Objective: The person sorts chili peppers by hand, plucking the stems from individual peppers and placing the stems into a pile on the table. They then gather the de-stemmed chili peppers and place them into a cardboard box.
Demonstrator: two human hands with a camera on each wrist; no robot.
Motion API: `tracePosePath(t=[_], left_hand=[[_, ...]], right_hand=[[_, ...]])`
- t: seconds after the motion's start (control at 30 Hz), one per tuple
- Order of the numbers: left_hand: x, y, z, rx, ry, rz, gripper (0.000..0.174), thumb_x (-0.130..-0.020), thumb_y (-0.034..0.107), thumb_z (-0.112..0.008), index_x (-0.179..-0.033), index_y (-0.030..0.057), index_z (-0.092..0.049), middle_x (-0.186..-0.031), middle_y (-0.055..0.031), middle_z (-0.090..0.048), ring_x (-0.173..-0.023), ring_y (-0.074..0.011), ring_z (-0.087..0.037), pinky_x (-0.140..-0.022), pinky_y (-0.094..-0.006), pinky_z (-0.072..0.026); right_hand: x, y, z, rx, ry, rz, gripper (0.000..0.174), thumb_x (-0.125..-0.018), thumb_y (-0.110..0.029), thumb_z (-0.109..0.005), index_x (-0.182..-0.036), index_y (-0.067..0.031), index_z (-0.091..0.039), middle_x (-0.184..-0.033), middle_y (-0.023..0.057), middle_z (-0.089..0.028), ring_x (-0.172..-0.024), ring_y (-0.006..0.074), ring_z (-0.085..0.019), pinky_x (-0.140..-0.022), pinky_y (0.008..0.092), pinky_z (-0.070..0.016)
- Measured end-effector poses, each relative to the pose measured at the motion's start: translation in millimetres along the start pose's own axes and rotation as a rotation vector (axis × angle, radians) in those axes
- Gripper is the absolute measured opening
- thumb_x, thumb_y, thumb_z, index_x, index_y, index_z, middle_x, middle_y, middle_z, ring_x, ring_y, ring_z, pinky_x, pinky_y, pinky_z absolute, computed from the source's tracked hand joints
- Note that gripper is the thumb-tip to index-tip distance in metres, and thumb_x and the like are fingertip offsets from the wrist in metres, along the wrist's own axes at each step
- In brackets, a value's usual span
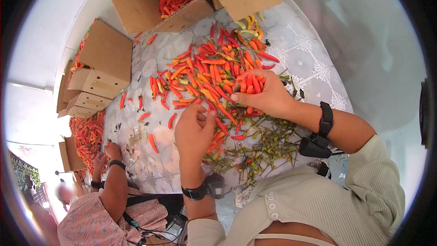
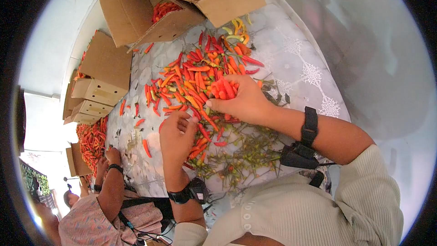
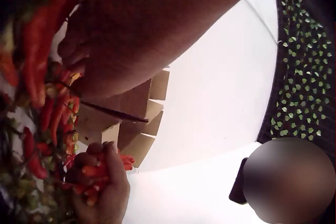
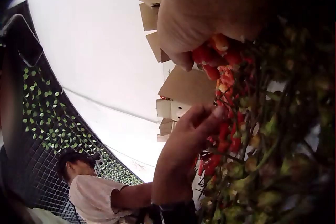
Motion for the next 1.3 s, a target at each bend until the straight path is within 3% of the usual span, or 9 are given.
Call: tracePosePath(t=[0.1, 0.3, 0.4, 0.5, 0.6, 0.7, 0.8, 1.1, 1.3], left_hand=[[2, 10, -2, -0.221, -0.171, 0.027, 0.027, -0.075, 0.022, -0.073, -0.087, 0.0042, -0.057, -0.067, -0.0087, -0.06, -0.061, -0.0211, -0.061, -0.055, -0.0337, -0.0458], [4, 7, 2, -0.004, -0.19, 0.094, 0.034, -0.072, 0.019, -0.076, -0.093, 0.0029, -0.055, -0.07, -0.0091, -0.061, -0.063, -0.0214, -0.062, -0.056, -0.0337, -0.0469], [4, 11, -2, 0.079, -0.161, -0.01, 0.036, -0.07, 0.015, -0.077, -0.096, 0.0022, -0.055, -0.074, -0.0101, -0.061, -0.065, -0.021, -0.062, -0.059, -0.0344, -0.0483], [5, 16, -8, 0.131, -0.167, -0.048, 0.036, -0.071, 0.01, -0.077, -0.099, 0.0024, -0.056, -0.078, -0.0095, -0.061, -0.066, -0.019, -0.061, -0.059, -0.0318, -0.049], [2, 11, -7, 0.219, -0.088, 0.01, 0.034, -0.072, 0.006, -0.075, -0.101, 0.0023, -0.056, -0.08, -0.0082, -0.06, -0.067, -0.0165, -0.06, -0.059, -0.0279, -0.0484], [-1, -4, -5, 0.298, 0.076, -0.036, 0.026, -0.079, 0.004, -0.07, -0.101, 0.0008, -0.057, -0.082, -0.0061, -0.06, -0.067, -0.0121, -0.058, -0.058, -0.0241, -0.0469], [0, 0, 2, 0.514, 0.213, 0.006, 0.018, -0.084, 0.008, -0.067, -0.097, -0.0006, -0.058, -0.082, -0.0039, -0.059, -0.068, -0.0081, -0.056, -0.058, -0.0222, -0.0453], [12, 21, -17, 0.697, -0.134, -0.048, 0.019, -0.086, 0.015, -0.068, -0.093, -0.0006, -0.059, -0.078, -0.0025, -0.06, -0.068, -0.0065, -0.053, -0.062, -0.0209, -0.044], [11, 19, -17, 0.672, -0.187, -0.014, 0.022, -0.084, 0.016, -0.07, -0.093, -0.0032, -0.063, -0.079, -0.0039, -0.06, -0.07, -0.0097, -0.056, -0.065, -0.0233, -0.0458]], right_hand=[[2, -1, -2, -0.003, -0.015, 0.013, 0.026, -0.076, -0.017, -0.078, -0.089, -0.0016, -0.061, -0.067, -0.0016, -0.061, -0.052, 0.0044, -0.054, -0.046, 0.0218, -0.0442], [3, -3, -2, 0.0, -0.013, -0.014, 0.025, -0.076, -0.017, -0.077, -0.088, -0.0017, -0.061, -0.068, -0.0017, -0.061, -0.053, 0.0039, -0.053, -0.047, 0.0214, -0.0439], [3, -4, -3, 0.013, -0.002, -0.041, 0.025, -0.076, -0.017, -0.077, -0.088, -0.0016, -0.061, -0.068, -0.0017, -0.061, -0.056, 0.0039, -0.054, -0.049, 0.0217, -0.0447], [3, -5, -2, 0.031, -0.029, -0.068, 0.022, -0.077, -0.011, -0.077, -0.089, -0.0023, -0.061, -0.083, -0.0007, -0.063, -0.075, 0.0046, -0.057, -0.069, 0.0215, -0.048], [2, -5, -1, 0.068, -0.036, -0.1, 0.021, -0.077, -0.012, -0.077, -0.088, -0.0025, -0.061, -0.083, -0.0002, -0.064, -0.075, 0.0046, -0.057, -0.069, 0.0215, -0.0481], [4, -6, -3, 0.009, -0.033, -0.022, 0.025, -0.077, -0.016, -0.076, -0.09, -0.0014, -0.061, -0.069, -0.0009, -0.063, -0.053, 0.0053, -0.056, -0.047, 0.0224, -0.0448], [5, -7, -5, 0.014, -0.054, -0.06, 0.023, -0.078, -0.016, -0.076, -0.09, -0.0022, -0.062, -0.068, -0.001, -0.063, -0.052, 0.0054, -0.056, -0.046, 0.0219, -0.0439], [7, -6, -10, -0.139, -0.185, -0.074, 0.022, -0.078, -0.018, -0.077, -0.088, -0.0038, -0.063, -0.07, -0.0025, -0.061, -0.057, 0.0034, -0.053, -0.049, 0.0199, -0.0436], [8, -10, -8, -0.065, -0.16, 0.049, 0.023, -0.077, -0.018, -0.078, -0.085, -0.0031, -0.063, -0.073, -0.0037, -0.061, -0.066, 0.0019, -0.053, -0.059, 0.0199, -0.0447]])
Point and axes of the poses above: each hand's wrist, its own x-axis away from the middle knuckle, its own z-axis out of the back of the hand, y = z × x, the point moved 3 cm from there along -x, towards the middle knuckle
